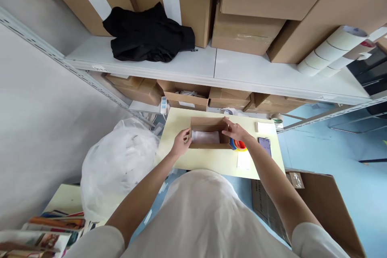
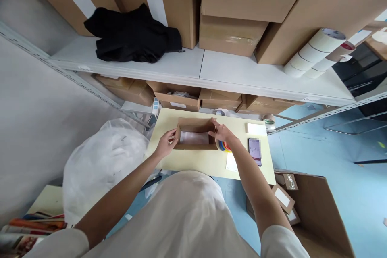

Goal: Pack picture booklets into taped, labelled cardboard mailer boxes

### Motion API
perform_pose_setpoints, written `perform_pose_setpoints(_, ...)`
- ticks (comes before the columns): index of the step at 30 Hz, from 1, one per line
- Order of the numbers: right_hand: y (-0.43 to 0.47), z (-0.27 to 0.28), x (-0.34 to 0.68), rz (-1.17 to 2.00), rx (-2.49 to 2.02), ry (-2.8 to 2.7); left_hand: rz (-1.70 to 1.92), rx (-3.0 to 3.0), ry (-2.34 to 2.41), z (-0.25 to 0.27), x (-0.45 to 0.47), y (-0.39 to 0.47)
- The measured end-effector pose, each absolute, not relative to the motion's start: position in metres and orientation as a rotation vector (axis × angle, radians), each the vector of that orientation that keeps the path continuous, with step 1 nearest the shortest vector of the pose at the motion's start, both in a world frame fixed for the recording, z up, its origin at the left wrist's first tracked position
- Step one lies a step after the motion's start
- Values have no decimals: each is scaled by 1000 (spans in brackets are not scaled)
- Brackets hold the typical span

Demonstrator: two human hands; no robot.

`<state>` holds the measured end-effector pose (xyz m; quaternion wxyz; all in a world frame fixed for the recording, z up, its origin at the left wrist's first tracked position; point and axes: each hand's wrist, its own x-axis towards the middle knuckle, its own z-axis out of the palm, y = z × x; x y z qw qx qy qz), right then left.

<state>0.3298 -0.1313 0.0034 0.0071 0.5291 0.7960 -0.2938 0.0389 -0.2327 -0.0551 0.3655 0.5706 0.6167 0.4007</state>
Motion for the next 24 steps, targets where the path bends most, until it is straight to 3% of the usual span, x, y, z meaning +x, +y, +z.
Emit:
perform_pose_setpoints(8, -155, -22, 343, -902, 1456, 2570, 384, 2105, 1243, -39, 20, -228)
perform_pose_setpoints(12, -166, -27, 362, -857, 1274, 2534, 237, 2177, 1175, -38, 10, -224)
perform_pose_setpoints(17, -194, -31, 366, -1087, 1263, 2659, 424, 2063, 1280, -51, 17, -234)
perform_pose_setpoints(24, -219, -43, 336, -1407, 1727, 2601, 839, 1770, 1561, -73, 23, -260)
